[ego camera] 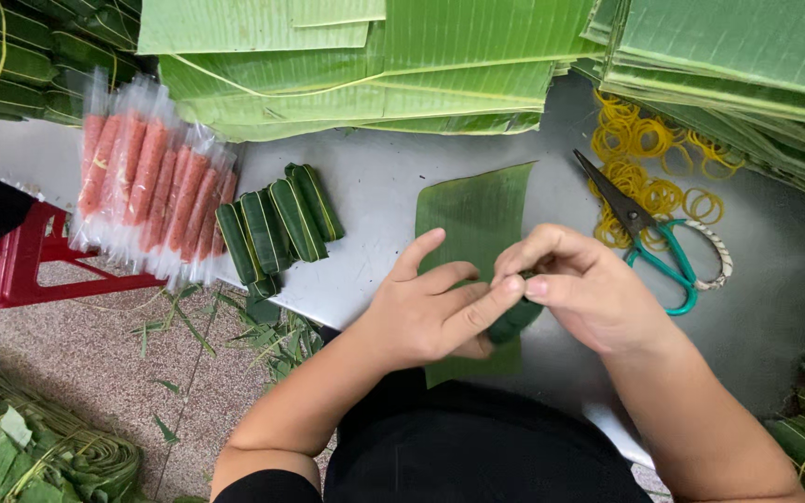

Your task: The person wraps cylindrical reddish food items in banana leaves, folds the leaves to enclose the items, and secures them with yellow rubber bands. The wrapped items are placed on the table next to other completed wraps.

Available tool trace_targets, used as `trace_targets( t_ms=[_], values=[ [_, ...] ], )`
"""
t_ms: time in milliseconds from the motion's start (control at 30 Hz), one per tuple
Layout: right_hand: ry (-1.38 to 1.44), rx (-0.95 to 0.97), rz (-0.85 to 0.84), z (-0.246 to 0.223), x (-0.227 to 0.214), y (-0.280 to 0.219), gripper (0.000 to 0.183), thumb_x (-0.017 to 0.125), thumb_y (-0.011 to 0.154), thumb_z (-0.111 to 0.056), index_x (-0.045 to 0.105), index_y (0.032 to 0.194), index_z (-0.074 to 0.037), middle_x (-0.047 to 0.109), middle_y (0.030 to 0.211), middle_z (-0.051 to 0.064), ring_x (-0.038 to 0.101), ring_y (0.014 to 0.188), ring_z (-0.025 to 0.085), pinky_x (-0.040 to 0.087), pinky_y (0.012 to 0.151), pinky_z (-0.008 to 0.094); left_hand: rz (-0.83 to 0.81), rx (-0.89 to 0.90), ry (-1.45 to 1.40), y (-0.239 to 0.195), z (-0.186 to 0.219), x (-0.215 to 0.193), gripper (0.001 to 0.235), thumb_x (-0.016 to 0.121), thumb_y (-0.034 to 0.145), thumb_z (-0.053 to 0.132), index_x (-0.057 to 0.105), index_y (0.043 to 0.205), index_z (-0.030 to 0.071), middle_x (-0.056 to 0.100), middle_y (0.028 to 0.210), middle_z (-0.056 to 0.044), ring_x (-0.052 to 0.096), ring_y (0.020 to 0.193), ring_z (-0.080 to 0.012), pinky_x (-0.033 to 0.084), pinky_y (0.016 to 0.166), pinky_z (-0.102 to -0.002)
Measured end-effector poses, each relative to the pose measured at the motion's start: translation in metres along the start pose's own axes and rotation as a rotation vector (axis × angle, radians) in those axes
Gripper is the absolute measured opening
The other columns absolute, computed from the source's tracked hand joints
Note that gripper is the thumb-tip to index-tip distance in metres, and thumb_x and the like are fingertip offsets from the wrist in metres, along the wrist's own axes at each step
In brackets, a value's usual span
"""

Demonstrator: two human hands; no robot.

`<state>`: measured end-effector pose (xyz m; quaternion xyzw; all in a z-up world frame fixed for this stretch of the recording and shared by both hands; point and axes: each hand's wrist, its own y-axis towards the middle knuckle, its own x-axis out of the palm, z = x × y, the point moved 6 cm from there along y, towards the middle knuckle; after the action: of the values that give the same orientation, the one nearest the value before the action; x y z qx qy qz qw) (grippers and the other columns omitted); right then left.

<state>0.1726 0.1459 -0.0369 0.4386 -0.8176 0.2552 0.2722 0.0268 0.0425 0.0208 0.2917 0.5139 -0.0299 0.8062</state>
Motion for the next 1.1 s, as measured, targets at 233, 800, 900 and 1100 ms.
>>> trace_targets(
  t_ms=[233, 800, 900, 1100],
  values=[
    [-0.403, -0.138, 0.149, -0.011, 0.012, 0.001, 0.023, 0.061, 0.107, -0.019, 0.070, 0.114, 0.001, 0.068, 0.131, 0.015, 0.064, 0.122, 0.022, 0.051, 0.106, 0.035, 0.122, -0.137, -0.048, 0.010, 0.001, 0.006, 0.099, 0.092, 0.067, 0.049, 0.052, 0.144, 0.000, 0.068, 0.127, -0.009, 0.065, 0.121, -0.0256, 0.022, 0.125, -0.054],
    [-2.117, -0.078, 0.807, -0.082, -0.109, -0.033, 0.013, 0.071, 0.100, -0.025, 0.073, 0.096, -0.012, 0.072, 0.097, 0.009, 0.069, 0.089, 0.032, 0.054, 0.077, 0.043, 0.077, -0.579, -0.869, -0.033, -0.021, 0.029, 0.103, 0.090, 0.065, 0.044, 0.043, 0.148, 0.006, 0.058, 0.135, -0.010, 0.059, 0.127, -0.0259, 0.047, 0.115, -0.039],
    [-2.146, -0.228, 0.820, -0.090, -0.086, -0.034, 0.011, 0.077, 0.096, -0.023, 0.076, 0.096, -0.013, 0.072, 0.095, 0.012, 0.069, 0.088, 0.035, 0.055, 0.073, 0.044, 0.110, -0.601, -1.012, -0.038, -0.022, 0.033, 0.101, 0.089, 0.070, 0.045, 0.042, 0.150, 0.005, 0.055, 0.136, -0.011, 0.056, 0.130, -0.0241, 0.044, 0.117, -0.038],
    [-1.585, -0.300, 0.721, -0.084, -0.016, -0.030, 0.006, 0.072, 0.102, -0.012, 0.071, 0.103, -0.005, 0.071, 0.093, 0.008, 0.069, 0.079, 0.018, 0.053, 0.074, 0.029, 0.156, -0.559, -1.061, -0.032, -0.023, 0.034, 0.096, 0.083, 0.076, 0.049, 0.042, 0.151, 0.003, 0.051, 0.141, -0.010, 0.050, 0.133, -0.0205, 0.038, 0.118, -0.035]
  ],
)
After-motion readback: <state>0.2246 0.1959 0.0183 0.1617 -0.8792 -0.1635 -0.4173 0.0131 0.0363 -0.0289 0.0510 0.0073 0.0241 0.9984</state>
